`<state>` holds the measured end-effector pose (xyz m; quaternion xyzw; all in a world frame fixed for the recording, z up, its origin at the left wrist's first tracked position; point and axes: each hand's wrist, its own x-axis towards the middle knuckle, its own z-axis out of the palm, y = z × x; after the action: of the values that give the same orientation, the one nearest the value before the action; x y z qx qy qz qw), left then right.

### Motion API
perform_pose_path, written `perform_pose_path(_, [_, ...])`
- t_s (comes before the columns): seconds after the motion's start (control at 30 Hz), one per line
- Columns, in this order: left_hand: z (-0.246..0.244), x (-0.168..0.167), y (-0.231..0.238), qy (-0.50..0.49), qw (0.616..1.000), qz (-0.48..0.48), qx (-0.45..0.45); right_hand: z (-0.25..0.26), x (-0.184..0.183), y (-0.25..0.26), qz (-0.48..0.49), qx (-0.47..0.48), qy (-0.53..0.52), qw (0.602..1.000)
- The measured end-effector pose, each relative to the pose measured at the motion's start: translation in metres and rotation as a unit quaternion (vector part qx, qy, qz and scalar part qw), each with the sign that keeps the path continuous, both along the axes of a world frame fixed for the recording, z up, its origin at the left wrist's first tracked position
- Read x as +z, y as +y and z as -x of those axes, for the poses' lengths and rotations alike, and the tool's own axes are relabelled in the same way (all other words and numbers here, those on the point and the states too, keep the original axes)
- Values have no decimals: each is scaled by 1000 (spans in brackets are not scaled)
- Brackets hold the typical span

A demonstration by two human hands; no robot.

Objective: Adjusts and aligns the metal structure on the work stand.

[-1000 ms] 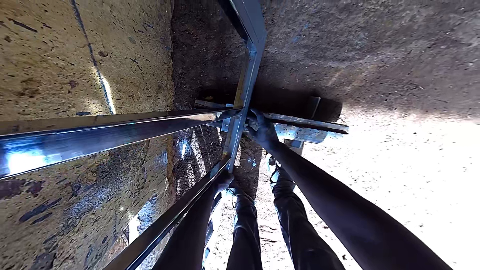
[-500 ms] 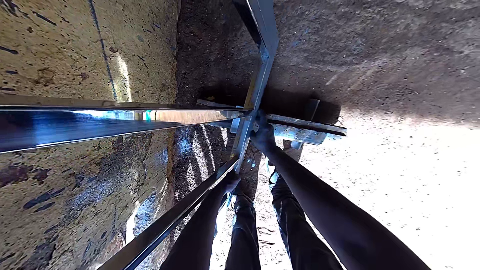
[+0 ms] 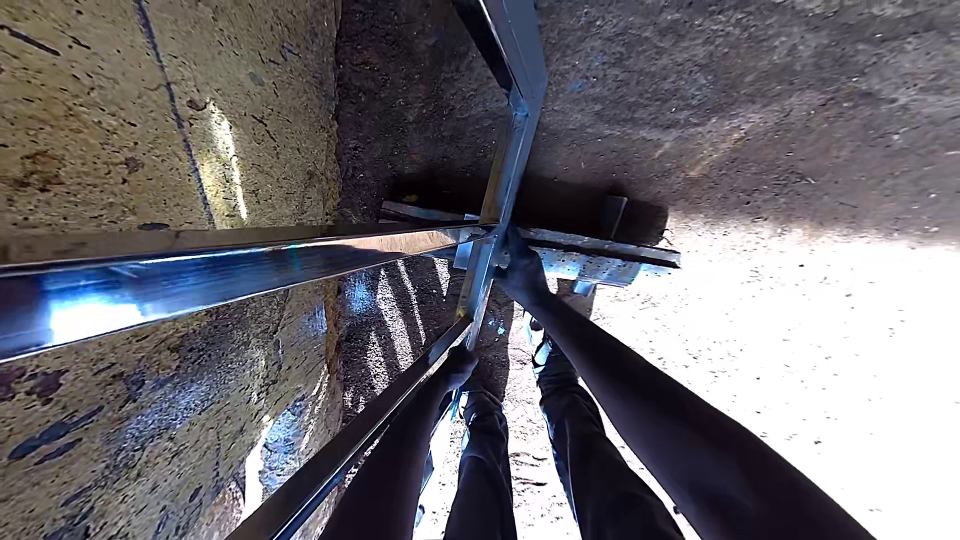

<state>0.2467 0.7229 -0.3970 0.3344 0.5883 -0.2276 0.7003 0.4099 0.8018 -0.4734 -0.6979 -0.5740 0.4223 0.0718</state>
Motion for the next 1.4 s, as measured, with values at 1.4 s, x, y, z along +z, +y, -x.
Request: perform_pose_path(1.4, [22,-12,10,38,997,-45,58,-125,-37,-39,-183,56,-62,980])
